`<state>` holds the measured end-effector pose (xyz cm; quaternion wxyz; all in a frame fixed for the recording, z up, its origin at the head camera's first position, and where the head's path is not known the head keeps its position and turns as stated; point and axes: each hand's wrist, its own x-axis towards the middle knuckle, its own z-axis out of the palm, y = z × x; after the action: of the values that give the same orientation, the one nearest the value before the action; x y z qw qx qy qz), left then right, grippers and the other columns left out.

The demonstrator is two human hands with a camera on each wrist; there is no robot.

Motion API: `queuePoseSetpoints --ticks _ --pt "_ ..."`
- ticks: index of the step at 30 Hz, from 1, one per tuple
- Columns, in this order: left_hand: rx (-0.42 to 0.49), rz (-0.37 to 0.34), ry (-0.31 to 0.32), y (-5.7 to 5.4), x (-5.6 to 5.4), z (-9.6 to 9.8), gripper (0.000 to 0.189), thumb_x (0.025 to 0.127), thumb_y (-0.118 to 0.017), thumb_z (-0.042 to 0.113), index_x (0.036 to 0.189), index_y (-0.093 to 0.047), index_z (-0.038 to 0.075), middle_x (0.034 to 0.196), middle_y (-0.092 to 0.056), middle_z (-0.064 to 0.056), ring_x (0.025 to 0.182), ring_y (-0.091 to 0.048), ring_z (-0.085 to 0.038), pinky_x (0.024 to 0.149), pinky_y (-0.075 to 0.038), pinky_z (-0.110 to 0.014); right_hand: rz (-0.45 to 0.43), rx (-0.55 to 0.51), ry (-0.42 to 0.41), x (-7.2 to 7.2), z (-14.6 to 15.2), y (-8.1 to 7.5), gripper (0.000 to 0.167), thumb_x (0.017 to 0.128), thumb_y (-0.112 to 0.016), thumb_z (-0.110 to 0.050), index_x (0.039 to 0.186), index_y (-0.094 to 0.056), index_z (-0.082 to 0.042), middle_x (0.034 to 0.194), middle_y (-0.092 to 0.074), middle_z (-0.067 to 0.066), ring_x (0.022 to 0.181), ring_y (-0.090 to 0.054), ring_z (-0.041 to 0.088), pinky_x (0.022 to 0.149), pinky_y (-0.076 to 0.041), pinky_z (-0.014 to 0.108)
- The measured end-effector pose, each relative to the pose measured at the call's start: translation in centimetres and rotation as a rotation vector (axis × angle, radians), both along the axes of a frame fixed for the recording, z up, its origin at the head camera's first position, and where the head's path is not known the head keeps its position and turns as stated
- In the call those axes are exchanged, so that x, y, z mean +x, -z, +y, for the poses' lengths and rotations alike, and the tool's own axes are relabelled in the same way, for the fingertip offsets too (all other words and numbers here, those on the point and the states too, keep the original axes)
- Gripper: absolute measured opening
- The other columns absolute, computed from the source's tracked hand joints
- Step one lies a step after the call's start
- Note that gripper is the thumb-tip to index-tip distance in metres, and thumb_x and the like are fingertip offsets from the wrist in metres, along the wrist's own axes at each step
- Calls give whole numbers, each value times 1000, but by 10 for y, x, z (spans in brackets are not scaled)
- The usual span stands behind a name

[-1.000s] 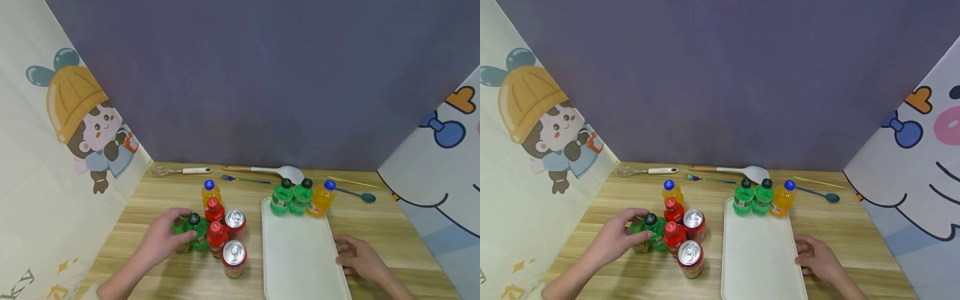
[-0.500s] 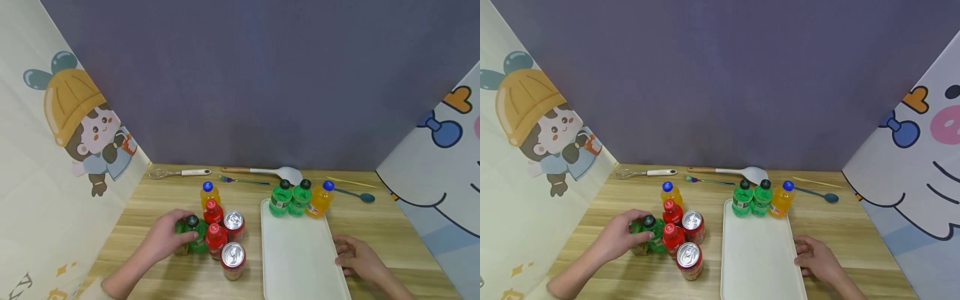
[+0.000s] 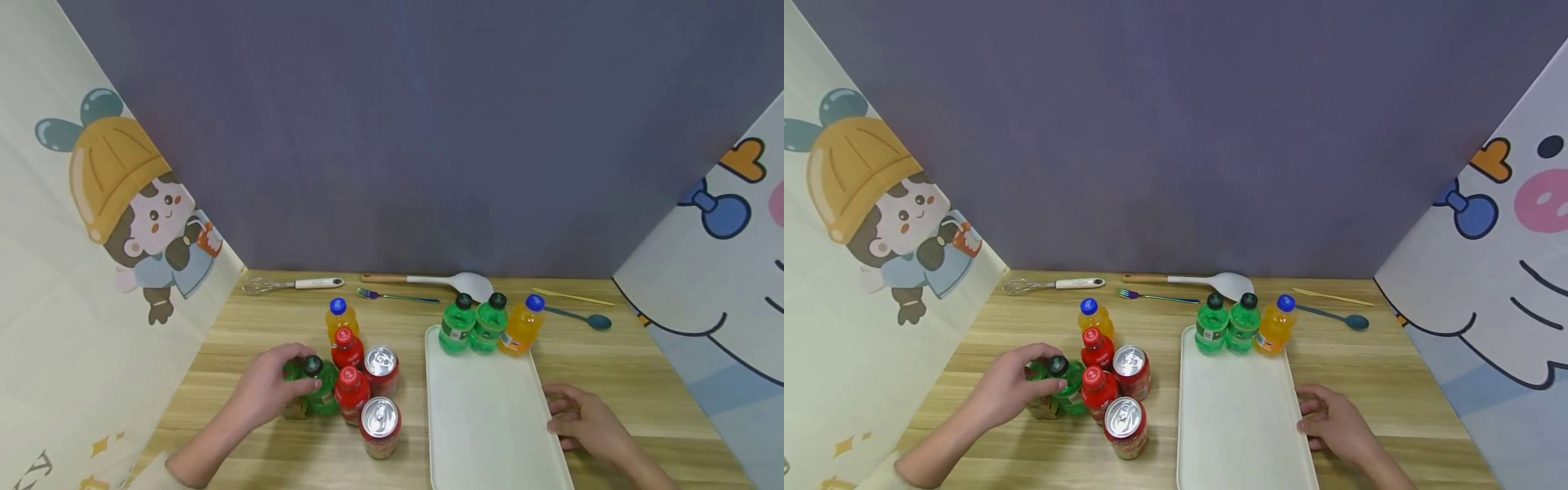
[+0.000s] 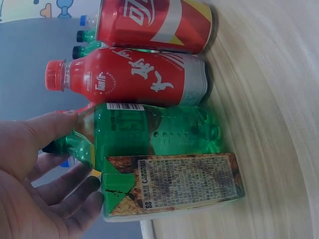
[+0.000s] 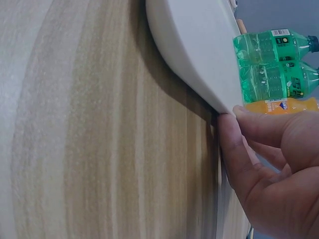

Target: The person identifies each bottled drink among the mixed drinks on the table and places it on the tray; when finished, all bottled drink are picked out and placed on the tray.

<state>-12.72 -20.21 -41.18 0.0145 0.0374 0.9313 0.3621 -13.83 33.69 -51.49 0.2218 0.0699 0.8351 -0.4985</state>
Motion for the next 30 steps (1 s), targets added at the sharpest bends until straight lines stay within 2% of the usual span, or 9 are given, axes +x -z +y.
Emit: queuePoseSetpoints --ticks 6,11,16,19,25,30 --pt "30 13 -2 1 4 -2 31 79 -89 23 106 -74 21 102 -73 3 92 -63 -17 77 -55 -36 5 -7 -9 0 0 0 70 89 -75 -2 150 -41 5 117 -63 17 91 -67 24 68 -63 42" --pt "171 -16 1 -4 7 -3 33 82 -87 19 111 -71 17 106 -72 -3 91 -68 -17 68 -59 -24 12 -8 -11 0 -1 -1 70 89 -75 -2 150 -41 4 117 -63 16 91 -67 24 67 -63 42" --pt "274 -8 28 -10 9 -5 32 84 -86 16 112 -70 13 110 -71 -6 99 -70 -19 78 -61 -24 5 -5 -22 1 2 0 70 89 -76 -3 150 -41 5 117 -63 17 91 -67 25 67 -63 42" --pt "284 5 33 -14 12 -6 32 84 -86 16 112 -70 13 111 -72 -6 103 -70 -22 82 -61 -26 4 -8 -26 1 3 0 71 88 -77 -3 149 -41 5 116 -63 16 91 -66 25 67 -62 42" --pt "317 3 40 -26 14 -9 31 85 -85 17 112 -68 13 117 -69 -11 114 -69 -41 76 -63 -29 3 -1 -20 1 1 -1 70 88 -77 -2 148 -42 5 114 -63 15 90 -66 25 67 -62 43" --pt "283 33 55 -37 13 -13 31 87 -84 21 113 -68 14 117 -69 -10 114 -68 -42 74 -63 -30 -15 12 -4 0 -1 -3 70 88 -77 -2 148 -43 5 114 -63 15 89 -65 24 68 -62 43"
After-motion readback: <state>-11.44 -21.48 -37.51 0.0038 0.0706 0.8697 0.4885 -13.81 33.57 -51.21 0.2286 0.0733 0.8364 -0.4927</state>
